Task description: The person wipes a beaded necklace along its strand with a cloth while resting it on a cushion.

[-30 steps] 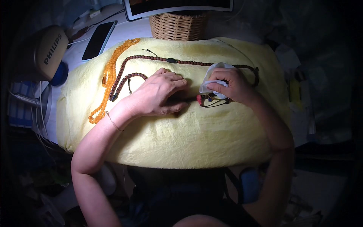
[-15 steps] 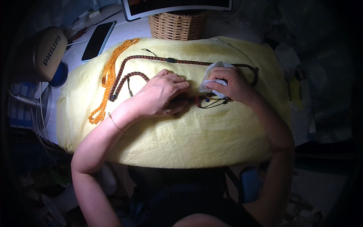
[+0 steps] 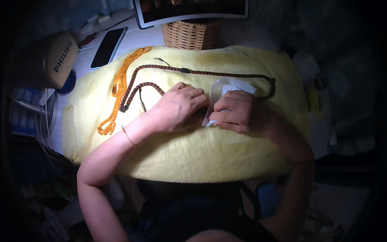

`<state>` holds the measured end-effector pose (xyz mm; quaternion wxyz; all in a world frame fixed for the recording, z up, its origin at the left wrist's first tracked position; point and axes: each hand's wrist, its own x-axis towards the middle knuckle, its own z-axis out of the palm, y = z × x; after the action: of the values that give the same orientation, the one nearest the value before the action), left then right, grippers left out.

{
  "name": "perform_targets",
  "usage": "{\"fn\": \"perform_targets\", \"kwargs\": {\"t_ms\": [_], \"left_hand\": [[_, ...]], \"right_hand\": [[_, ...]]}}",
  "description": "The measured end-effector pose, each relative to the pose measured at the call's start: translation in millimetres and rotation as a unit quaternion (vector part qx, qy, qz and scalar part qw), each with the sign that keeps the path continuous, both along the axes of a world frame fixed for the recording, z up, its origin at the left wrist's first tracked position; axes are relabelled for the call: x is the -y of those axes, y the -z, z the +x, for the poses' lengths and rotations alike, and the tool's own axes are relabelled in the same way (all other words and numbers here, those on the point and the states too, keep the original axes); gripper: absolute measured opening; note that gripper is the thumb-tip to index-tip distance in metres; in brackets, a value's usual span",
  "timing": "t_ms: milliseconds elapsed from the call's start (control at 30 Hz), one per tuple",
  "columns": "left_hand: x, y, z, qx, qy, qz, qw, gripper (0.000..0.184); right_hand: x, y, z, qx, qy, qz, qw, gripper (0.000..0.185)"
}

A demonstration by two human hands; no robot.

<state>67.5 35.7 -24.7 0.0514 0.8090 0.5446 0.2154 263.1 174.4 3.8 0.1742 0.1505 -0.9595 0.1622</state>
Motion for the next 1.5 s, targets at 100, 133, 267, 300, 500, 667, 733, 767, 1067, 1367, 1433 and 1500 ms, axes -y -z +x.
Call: {"fn": "perform_targets", "kwargs": {"t_ms": [100,133,267,300,500,667,733,767,1067,1367,1433,1500], "left_hand": [[-1.7,-2.9,7.9,-0.008,0.0,-0.036,0.999,0.028],[-1.1,-3.8,10.3,-0.018,0.0,-0.021,1.0,0.027],[2.6,-9.0,9.2,0.099,0.0,-0.079,0.992,0.033],[3.5,-6.9,6.9,0.197,-0.005,-0.117,0.973,0.031],[-9.9,5.3,-2.0,0.703,0.038,-0.122,0.7,0.012],[-1.6,-8.9,7.1,0.731,0.037,-0.094,0.675,0.021],[1.2,-12.8,12.5,0.623,0.046,-0.083,0.776,0.031],[4.1,-15.2,12.8,0.512,0.042,-0.083,0.854,0.039],[3.5,-4.7,12.5,0.012,0.012,0.114,0.993,0.064],[1.9,-8.8,-3.3,0.11,-0.047,0.194,0.974,0.079],[2.2,-15.5,-7.9,0.165,-0.1,0.225,0.955,0.082],[0.7,-12.5,-18.8,0.199,-0.123,0.256,0.938,0.084]], "right_hand": [[-6.5,6.8,-2.1,-0.011,-0.002,-0.022,1.0,0.011],[-9.4,8.7,-2.7,-0.017,-0.003,-0.03,0.999,0.01],[-13.9,9.7,2.1,-0.002,0.183,-0.314,0.931,0.01],[-16.4,10.7,3.4,-0.003,0.217,-0.404,0.889,0.015],[-35.2,7.1,-0.3,-0.128,0.22,-0.728,0.636,0.032],[-15.2,-1.4,4.3,-0.049,0.162,-0.752,0.637,0.045],[-7.3,0.1,5.4,-0.01,0.186,-0.736,0.651,0.045],[-2.2,-4.7,5.1,0.024,0.17,-0.745,0.644,0.043],[27.8,8.7,5.5,0.136,0.18,-0.755,0.615,0.032],[-1.0,36.8,11.6,0.226,-0.029,-0.767,0.6,0.031],[-15.9,34.2,17.5,0.219,-0.059,-0.756,0.614,0.031],[-36.5,22.4,32.3,0.213,-0.032,-0.734,0.644,0.029]]}}
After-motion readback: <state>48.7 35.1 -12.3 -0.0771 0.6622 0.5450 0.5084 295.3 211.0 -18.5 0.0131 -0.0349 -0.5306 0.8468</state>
